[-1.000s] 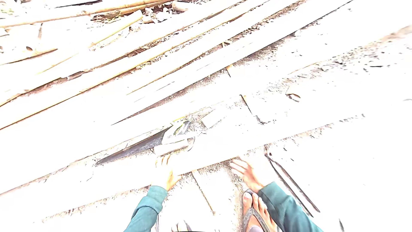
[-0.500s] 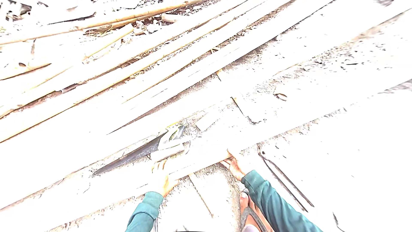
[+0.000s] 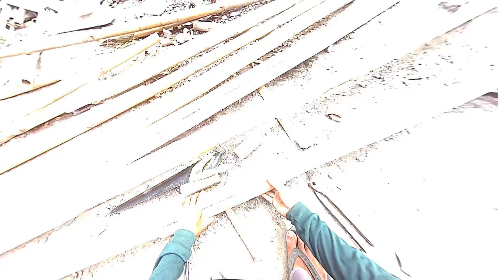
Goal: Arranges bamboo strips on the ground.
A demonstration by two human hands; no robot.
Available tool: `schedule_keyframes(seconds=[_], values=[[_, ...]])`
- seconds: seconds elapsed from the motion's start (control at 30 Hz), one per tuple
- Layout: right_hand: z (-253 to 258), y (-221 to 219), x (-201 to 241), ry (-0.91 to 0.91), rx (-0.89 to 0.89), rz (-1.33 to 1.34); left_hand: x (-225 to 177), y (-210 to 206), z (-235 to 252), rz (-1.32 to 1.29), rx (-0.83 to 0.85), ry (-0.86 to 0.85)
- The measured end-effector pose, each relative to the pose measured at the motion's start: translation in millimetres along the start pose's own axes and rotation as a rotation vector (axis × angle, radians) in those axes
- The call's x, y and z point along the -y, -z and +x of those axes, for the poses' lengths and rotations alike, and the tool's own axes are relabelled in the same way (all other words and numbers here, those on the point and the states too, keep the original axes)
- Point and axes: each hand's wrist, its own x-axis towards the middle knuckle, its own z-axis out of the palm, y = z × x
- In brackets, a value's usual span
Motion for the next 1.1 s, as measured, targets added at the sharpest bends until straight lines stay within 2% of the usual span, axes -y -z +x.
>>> schedule_keyframes(seconds=[0.13,0.2,0.3,0.37,0.43,0.5,0.57,0.67,0.87,0.97,1.1], values=[[0,-3,1,-0.013,-0.002,-0.018,0,4,1,-0.004,0.023,0.003],[1,1,3,-0.030,0.006,-0.108,0,9,2,-0.006,0.050,0.007],[-10,14,18,-0.105,0.055,-0.462,0,12,2,-0.026,0.064,-0.009],[-24,19,36,-0.063,0.041,-0.829,1,13,1,-0.038,0.073,-0.006],[-38,20,54,0.183,-0.002,-1.304,-1,16,3,-0.018,0.097,0.004],[-46,15,64,0.564,-0.026,-1.704,-1,16,3,-0.005,0.099,-0.007],[-36,3,68,0.806,0.060,-2.017,-1,15,3,0.000,0.094,-0.021],[-9,-23,69,0.659,0.246,-2.408,-4,10,2,-0.007,0.071,-0.022],[2,-48,81,0.562,0.408,-2.644,-8,12,-1,-0.053,0.070,-0.027],[0,-66,88,0.336,0.437,-2.682,1,28,2,-0.155,0.177,-0.076],[16,-85,106,0.011,0.553,-2.514,16,57,26,-0.311,0.367,-0.173]])
